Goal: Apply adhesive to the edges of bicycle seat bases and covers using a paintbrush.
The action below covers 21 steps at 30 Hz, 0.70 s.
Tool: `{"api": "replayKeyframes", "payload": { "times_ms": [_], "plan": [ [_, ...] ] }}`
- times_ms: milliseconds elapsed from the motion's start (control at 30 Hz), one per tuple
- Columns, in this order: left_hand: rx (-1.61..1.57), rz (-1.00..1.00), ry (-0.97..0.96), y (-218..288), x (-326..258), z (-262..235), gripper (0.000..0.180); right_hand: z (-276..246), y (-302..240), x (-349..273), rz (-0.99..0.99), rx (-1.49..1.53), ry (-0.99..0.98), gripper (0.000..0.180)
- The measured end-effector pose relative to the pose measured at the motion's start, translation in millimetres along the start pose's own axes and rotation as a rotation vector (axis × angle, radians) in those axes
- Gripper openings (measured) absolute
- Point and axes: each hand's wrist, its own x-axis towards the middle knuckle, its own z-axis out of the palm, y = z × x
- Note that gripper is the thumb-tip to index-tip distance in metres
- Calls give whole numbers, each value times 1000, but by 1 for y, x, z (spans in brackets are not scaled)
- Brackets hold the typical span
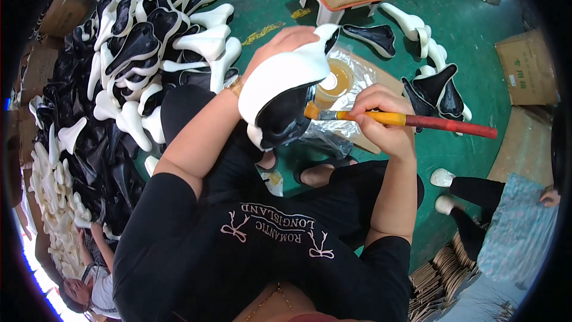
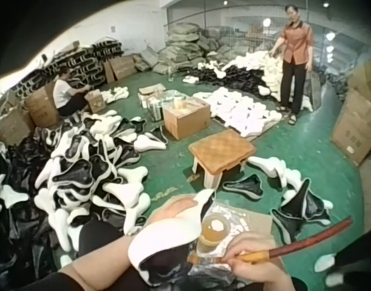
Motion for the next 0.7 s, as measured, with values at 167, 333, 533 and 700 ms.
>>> {"api": "replayKeyframes", "payload": {
  "times_ms": [167, 333, 533, 700],
  "plan": [
    [163, 3, 100, -19, 1, -2, 45, 11, -17, -1, -66, -67, -68, 9],
    [163, 33, 269, -35, 2, -1, 47, 26, -20, -6, -39, -24, -29, 11],
    [256, 87, 356, -48, 2, -7, 47, 38, -10, -15, 256, 441, 62, 9],
    [343, 152, 450, -61, 6, -12, 47, 43, -1, -17, 263, 546, 88, 7]
  ]
}}
